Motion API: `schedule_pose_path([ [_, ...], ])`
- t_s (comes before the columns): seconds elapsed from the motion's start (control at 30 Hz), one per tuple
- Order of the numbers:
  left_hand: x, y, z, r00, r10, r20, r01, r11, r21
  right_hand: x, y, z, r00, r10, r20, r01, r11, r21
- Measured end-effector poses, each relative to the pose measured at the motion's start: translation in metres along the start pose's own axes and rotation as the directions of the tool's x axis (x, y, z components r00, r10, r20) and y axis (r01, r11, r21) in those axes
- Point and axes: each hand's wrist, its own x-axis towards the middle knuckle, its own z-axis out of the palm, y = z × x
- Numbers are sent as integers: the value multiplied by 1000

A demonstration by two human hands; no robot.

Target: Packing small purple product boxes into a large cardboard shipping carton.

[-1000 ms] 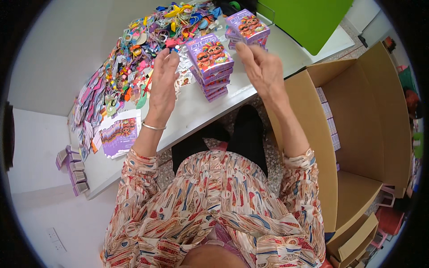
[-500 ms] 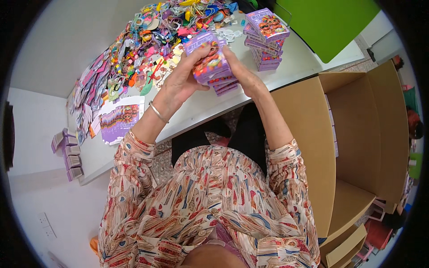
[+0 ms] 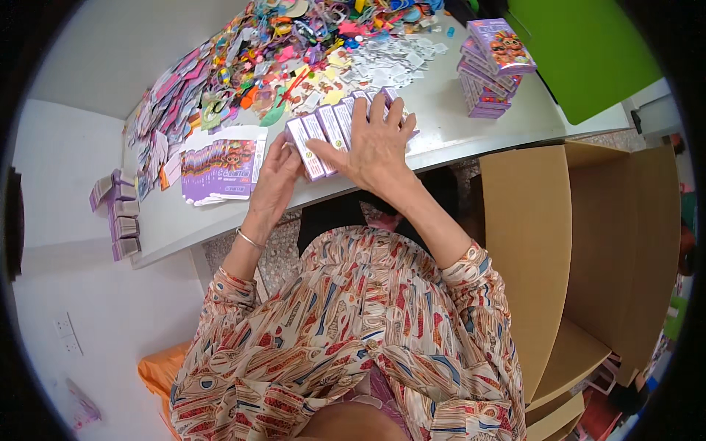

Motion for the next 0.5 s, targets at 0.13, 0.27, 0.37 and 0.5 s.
schedule_pose_path([
  [0.13,-20,6,-18,969,172,-176,-25,780,625,-11,-11,19,991,-61,-122,52,995,-80],
  [0.27,-32,-1,-9,950,269,-159,-133,808,574,-13,-15,19,993,-75,-90,68,995,-80],
  [0.37,-30,9,16,862,501,-80,-247,552,796,-15,-10,17,992,-85,-93,81,995,-54],
  [0.5,-14,6,33,804,569,174,-329,182,927,-3,5,3,997,-1,-80,3,999,36],
])
